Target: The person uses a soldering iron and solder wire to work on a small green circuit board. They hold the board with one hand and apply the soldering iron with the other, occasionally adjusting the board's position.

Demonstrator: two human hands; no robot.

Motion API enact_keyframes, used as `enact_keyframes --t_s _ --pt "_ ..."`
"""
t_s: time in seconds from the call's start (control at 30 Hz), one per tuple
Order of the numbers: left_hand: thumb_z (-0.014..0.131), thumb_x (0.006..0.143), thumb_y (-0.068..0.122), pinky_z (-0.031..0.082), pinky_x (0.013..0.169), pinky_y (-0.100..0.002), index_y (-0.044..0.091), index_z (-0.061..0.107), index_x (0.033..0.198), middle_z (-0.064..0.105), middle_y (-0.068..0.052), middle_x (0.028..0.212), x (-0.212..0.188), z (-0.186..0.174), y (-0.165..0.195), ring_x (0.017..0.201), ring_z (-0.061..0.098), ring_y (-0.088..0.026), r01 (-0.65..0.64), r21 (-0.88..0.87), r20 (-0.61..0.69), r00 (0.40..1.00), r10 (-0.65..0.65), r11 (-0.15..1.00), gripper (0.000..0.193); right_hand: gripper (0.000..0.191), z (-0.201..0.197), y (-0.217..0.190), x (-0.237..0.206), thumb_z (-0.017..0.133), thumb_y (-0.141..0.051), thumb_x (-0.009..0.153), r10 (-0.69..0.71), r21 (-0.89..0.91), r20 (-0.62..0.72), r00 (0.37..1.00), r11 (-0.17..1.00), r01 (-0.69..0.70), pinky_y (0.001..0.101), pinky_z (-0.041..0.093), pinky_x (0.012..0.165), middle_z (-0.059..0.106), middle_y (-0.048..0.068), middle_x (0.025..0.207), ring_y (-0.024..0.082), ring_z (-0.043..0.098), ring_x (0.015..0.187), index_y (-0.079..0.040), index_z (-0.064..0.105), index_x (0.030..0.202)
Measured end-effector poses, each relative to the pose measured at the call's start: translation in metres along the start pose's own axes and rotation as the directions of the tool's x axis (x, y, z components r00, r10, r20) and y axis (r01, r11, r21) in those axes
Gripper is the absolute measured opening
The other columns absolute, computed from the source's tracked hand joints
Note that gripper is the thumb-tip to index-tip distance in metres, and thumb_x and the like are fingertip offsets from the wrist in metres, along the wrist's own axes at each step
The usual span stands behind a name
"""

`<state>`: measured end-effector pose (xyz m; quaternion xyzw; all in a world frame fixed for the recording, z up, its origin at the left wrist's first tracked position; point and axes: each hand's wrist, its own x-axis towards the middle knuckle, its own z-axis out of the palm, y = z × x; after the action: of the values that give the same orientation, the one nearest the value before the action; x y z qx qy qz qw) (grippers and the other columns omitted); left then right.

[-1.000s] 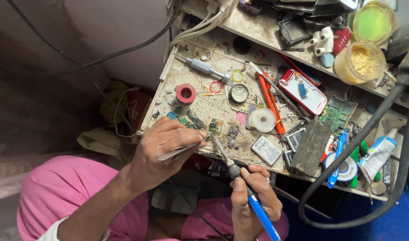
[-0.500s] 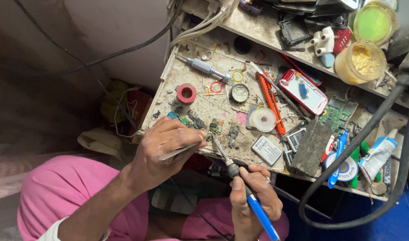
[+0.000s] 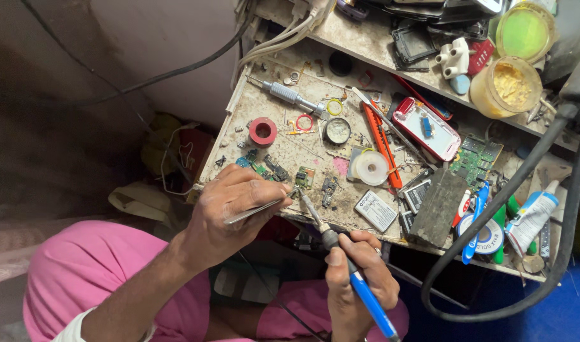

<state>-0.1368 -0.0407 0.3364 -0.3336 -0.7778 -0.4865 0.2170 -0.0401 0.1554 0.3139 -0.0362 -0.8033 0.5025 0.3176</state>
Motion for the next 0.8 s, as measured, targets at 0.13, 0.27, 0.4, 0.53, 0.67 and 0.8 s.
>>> enact_keyframes --t_s 0.13,0.27,0.4,0.53,0.67,0.8 --pt "0.083 0.088 0.005 0.050 0.074 -0.035 0.009 0.065 0.107 0.074 -0.001 0.098 -0.0001 -0.0014 -0.0005 0.084 0.069 -0.018 -0.006 0.006 -0.003 1.000 0.006 1.000 0.026 0.018 0.0000 0.0008 -0.0036 0.068 -0.007 0.090 0.051 0.028 -0.032 0.998 0.998 -0.050 0.0368 0.054 0.103 0.068 0.008 0.069 0.017 0.068 0.081 0.006 0.070 0.102" --pt "0.083 0.088 0.005 0.049 0.073 -0.035 0.009 0.065 0.107 0.075 -0.001 0.098 0.0006 -0.0026 -0.0030 0.085 0.070 -0.018 0.001 0.001 0.000 1.000 -0.001 1.000 0.027 0.019 0.0030 0.0005 -0.0032 0.069 -0.009 0.090 0.033 0.005 -0.015 0.999 0.999 -0.033 0.0367 0.053 0.104 0.068 0.008 0.069 0.016 0.067 0.078 0.006 0.070 0.101" --pt "0.084 0.087 0.005 0.050 0.074 -0.035 0.009 0.065 0.107 0.074 -0.001 0.098 0.0009 -0.0028 -0.0037 0.085 0.070 -0.019 -0.008 0.003 -0.007 1.000 0.008 1.000 0.027 0.019 0.0059 0.0000 -0.0022 0.069 -0.009 0.090 0.027 0.007 -0.014 1.000 1.000 -0.027 0.0365 0.054 0.104 0.068 0.007 0.068 0.015 0.066 0.076 0.006 0.071 0.101" --pt "0.083 0.088 0.005 0.050 0.075 -0.035 0.009 0.065 0.107 0.074 -0.001 0.098 0.0007 -0.0032 -0.0028 0.086 0.069 -0.019 -0.005 0.001 -0.004 1.000 0.005 1.000 0.027 0.019 0.0047 0.0003 -0.0030 0.070 -0.010 0.089 0.029 -0.008 -0.003 1.000 1.000 -0.029 0.0371 0.053 0.104 0.068 0.007 0.067 0.015 0.066 0.074 0.006 0.071 0.100" --pt "0.083 0.088 0.003 0.050 0.074 -0.036 0.009 0.065 0.108 0.074 -0.001 0.097 0.0002 -0.0025 -0.0008 0.084 0.069 -0.019 -0.008 0.008 -0.001 1.000 0.008 1.000 0.027 0.021 0.0012 0.0003 -0.0066 0.070 -0.010 0.089 0.081 0.005 -0.027 0.996 0.997 -0.081 0.0350 0.055 0.095 0.068 0.008 0.070 0.019 0.068 0.087 0.006 0.071 0.102" --pt "0.083 0.088 0.004 0.050 0.075 -0.036 0.009 0.065 0.108 0.074 -0.002 0.098 0.0001 -0.0024 -0.0016 0.086 0.069 -0.019 -0.011 0.001 -0.002 1.000 0.011 1.000 0.027 0.020 0.0022 0.0030 -0.0067 0.069 -0.010 0.089 0.054 0.033 -0.034 0.998 0.998 -0.053 0.0362 0.054 0.099 0.068 0.008 0.069 0.017 0.067 0.082 0.007 0.071 0.101"
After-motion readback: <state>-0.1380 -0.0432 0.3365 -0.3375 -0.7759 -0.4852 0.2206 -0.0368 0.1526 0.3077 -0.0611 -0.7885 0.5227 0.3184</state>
